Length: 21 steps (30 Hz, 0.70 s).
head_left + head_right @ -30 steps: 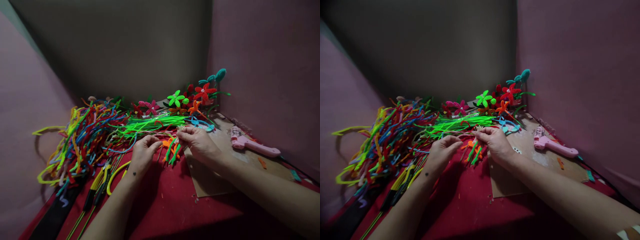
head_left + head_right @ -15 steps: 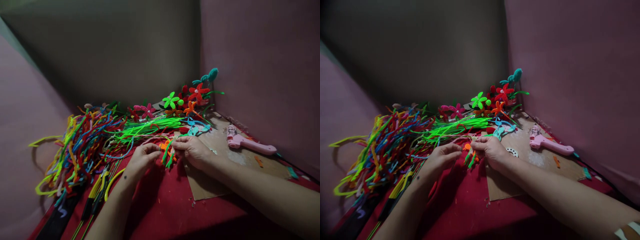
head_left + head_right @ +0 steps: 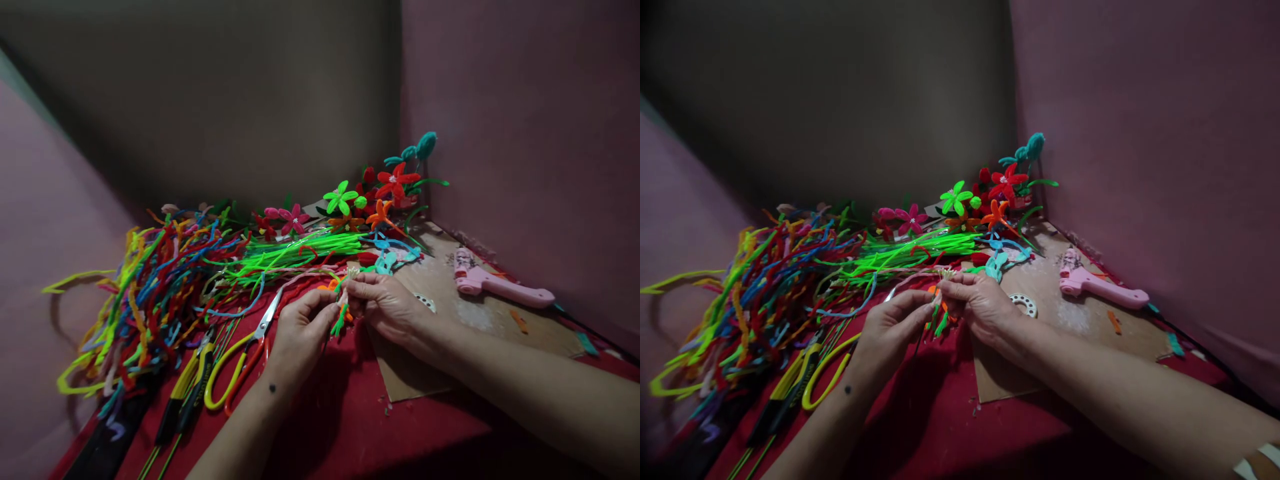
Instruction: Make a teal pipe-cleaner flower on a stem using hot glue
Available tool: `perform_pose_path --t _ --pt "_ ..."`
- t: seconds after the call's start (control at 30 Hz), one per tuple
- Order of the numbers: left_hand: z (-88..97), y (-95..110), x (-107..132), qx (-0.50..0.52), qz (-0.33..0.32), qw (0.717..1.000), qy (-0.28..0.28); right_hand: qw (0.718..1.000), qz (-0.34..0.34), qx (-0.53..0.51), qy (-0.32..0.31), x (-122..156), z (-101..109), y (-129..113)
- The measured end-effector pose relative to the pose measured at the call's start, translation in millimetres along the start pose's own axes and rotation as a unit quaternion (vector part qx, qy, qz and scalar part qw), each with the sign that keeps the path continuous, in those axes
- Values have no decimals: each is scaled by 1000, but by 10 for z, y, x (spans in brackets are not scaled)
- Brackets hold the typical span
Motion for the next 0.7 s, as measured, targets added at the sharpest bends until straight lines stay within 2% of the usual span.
perform_pose_path --t 0.23,0.5,0.7 --pt "-23 11 41 -35 -35 999 12 1000 18 -1 24 27 22 -38" --pt "-27 76 77 -70 -60 996 12 999 38 16 7 36 -8 -62" --pt "-12 63 85 -71 -35 997 17 999 28 20 1 36 -30 -52"
Point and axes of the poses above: each hand's wrist, its own x-axis away from the middle knuckle, its own z-axis out of the back of the hand, y = z × x, the point moved 10 cm from there along -x, towards the middle knuckle, and after that the axes turned 1 degree about -y, right-handed, at the moved point
